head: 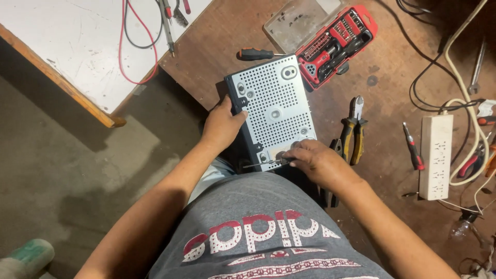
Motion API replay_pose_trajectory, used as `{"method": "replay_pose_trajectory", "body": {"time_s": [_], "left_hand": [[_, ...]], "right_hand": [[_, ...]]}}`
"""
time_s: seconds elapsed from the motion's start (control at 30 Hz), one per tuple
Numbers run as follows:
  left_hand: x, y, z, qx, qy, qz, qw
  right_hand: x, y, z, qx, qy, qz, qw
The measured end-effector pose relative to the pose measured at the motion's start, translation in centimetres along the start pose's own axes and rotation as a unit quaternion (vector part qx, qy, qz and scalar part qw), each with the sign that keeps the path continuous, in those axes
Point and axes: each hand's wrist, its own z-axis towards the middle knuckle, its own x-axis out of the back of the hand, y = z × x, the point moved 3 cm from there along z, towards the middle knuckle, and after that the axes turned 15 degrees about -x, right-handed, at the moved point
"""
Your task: Disassembling the outer casing of an electronic device and inspecting the rear connection ports.
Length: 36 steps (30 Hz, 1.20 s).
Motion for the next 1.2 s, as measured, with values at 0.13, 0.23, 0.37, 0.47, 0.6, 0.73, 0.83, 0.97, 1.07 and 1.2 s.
{"method": "replay_pose_trajectory", "body": {"time_s": [0.13, 0.23, 0.37, 0.47, 0.6, 0.73, 0.83, 0.97, 1.07, 1.2], "left_hand": [[0.0, -0.6, 0.2, 0.004, -0.005, 0.002, 1.000], [-0.2, -0.4, 0.0, -0.002, -0.006, -0.001, 1.000], [0.2, -0.1, 0.1, -0.004, -0.004, -0.003, 1.000], [0.2, -0.7, 0.1, -0.007, -0.005, 0.000, 1.000], [0.2, -0.3, -0.2, -0.005, -0.009, 0.011, 1.000], [0.0, -0.8, 0.2, -0.016, -0.007, 0.018, 1.000], [-0.2, -1.3, 0.2, -0.002, -0.019, 0.027, 0.999], [-0.6, -2.2, 0.7, -0.021, -0.007, 0.024, 0.999], [-0.5, -2.2, 0.2, -0.020, -0.010, 0.026, 0.999], [-0.6, -3.7, 0.7, -0.026, -0.024, 0.053, 0.998]], "right_hand": [[0.7, 4.5, -0.7, -0.044, 0.025, 0.065, 0.997], [1.1, 8.4, -0.7, -0.102, 0.080, 0.065, 0.989], [2.4, 6.3, 0.6, -0.055, 0.087, 0.032, 0.994], [3.8, 2.7, 0.5, -0.007, 0.112, -0.044, 0.993], [4.6, -2.7, -2.5, 0.069, 0.175, -0.240, 0.952], [2.9, -3.4, -3.3, 0.107, 0.214, -0.343, 0.908], [2.1, 2.5, -1.3, -0.040, 0.113, -0.122, 0.985], [0.4, 5.5, 0.2, -0.100, 0.089, 0.080, 0.988], [0.2, 4.2, 0.9, -0.054, 0.099, 0.029, 0.993], [1.1, -0.7, 1.8, 0.040, 0.119, -0.112, 0.986]]}}
